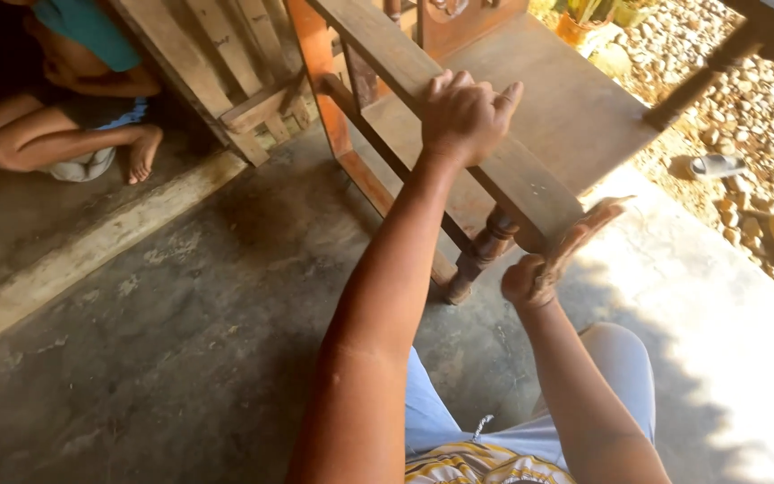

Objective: Sanding a wooden chair with sandpaper to smooth the surface.

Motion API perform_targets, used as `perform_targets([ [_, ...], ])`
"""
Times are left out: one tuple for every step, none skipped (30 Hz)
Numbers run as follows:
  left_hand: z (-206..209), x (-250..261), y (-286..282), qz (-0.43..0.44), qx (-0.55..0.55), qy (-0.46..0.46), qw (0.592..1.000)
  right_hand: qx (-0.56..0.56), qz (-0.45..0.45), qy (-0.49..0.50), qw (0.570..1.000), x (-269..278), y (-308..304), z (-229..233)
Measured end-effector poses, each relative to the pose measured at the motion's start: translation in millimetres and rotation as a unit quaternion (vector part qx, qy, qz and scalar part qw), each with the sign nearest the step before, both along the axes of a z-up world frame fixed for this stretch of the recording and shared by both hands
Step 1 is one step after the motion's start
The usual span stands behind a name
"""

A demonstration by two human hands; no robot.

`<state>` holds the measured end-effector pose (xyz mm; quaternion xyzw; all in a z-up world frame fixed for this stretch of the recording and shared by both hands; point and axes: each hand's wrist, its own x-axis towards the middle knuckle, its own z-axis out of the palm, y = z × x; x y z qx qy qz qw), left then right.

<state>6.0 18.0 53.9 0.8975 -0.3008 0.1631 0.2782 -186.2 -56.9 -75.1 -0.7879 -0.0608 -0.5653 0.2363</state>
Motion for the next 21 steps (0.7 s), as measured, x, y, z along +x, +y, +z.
perform_targets([
  [1.4, -0.2, 0.8, 0.0, -0.012, -0.009, 1.0, 0.008, -0.02, -0.014, 1.0, 4.8, 0.2, 3.9],
  [1.7, -1.7, -0.4, -0.001, -0.025, -0.016, 1.0, 0.015, -0.042, -0.026, 0.999, 7.5, -1.0, 7.7],
  [1.5, -2.1, -1.6, 0.002, -0.025, -0.016, 1.0, 0.015, -0.039, -0.025, 0.999, 4.2, -5.8, -40.1],
  [2.1, -3.1, -1.1, 0.001, -0.021, 0.006, 1.0, 0.039, -0.009, -0.02, 0.999, 1.0, -9.8, -87.4],
  [2.8, -4.3, -0.3, -0.001, -0.018, 0.028, 0.999, 0.063, 0.022, -0.015, 0.998, -2.5, -13.6, -134.6],
  [1.4, -4.3, -0.1, 0.005, -0.019, 0.03, 0.999, 0.062, 0.027, -0.013, 0.998, -1.8, -14.6, -150.4],
  [0.3, -4.4, -0.4, 0.012, -0.028, 0.013, 0.999, -0.031, -0.016, 0.001, 0.999, -1.3, -16.1, -165.9],
  [1.1, -3.5, -0.9, 0.017, -0.034, -0.007, 0.999, -0.121, -0.061, 0.01, 0.991, 2.5, -16.4, -181.5],
  [1.2, -4.1, -1.5, 0.021, -0.034, -0.01, 0.999, -0.121, -0.058, 0.007, 0.991, 0.8, -3.6, -160.8],
  [1.1, -3.1, -1.7, 0.016, -0.031, 0.001, 0.999, 0.091, 0.033, 0.047, 0.994, 0.3, 11.8, -140.8],
  [0.7, -1.5, -2.4, 0.012, -0.028, 0.013, 0.999, 0.296, 0.126, 0.087, 0.943, 0.0, 26.5, -121.0],
  [0.7, -1.0, -2.5, 0.013, -0.026, 0.014, 0.999, 0.297, 0.125, 0.088, 0.942, -8.6, 22.8, -132.6],
  [0.2, -0.4, -2.6, 0.011, -0.038, -0.003, 0.999, 0.261, 0.033, 0.121, 0.957, -17.2, 19.2, -144.8],
  [-1.4, -1.9, -2.8, 0.009, -0.05, -0.017, 0.999, 0.221, -0.06, 0.155, 0.961, -29.5, 15.7, -156.9],
  [-2.9, 0.0, -1.5, 0.009, -0.048, -0.013, 0.999, 0.223, -0.061, 0.159, 0.96, -41.2, 11.1, -171.8],
  [-3.5, 1.6, -3.4, 0.009, -0.045, -0.013, 0.999, 0.154, -0.2, 0.204, 0.946, -53.6, 3.3, -185.6],
  [-4.1, 2.8, -6.0, 0.009, -0.042, -0.014, 0.999, 0.081, -0.334, 0.243, 0.907, -66.7, -5.2, -199.0],
  [-3.6, 2.7, -4.4, 0.0, -0.042, -0.009, 0.999, 0.082, -0.342, 0.246, 0.903, -60.1, 0.3, -162.8],
  [-2.8, 2.4, -3.7, -0.009, -0.04, -0.02, 0.999, 0.315, -0.085, 0.065, 0.943, -53.1, 4.7, -126.3],
  [-0.6, 3.2, -3.3, -0.02, -0.038, -0.034, 0.999, 0.497, 0.187, -0.131, 0.837, -43.6, 9.2, -89.5],
  [-1.2, 2.5, -3.0, -0.03, -0.038, -0.032, 0.998, 0.497, 0.177, -0.135, 0.839, -31.7, 23.4, -48.5],
])
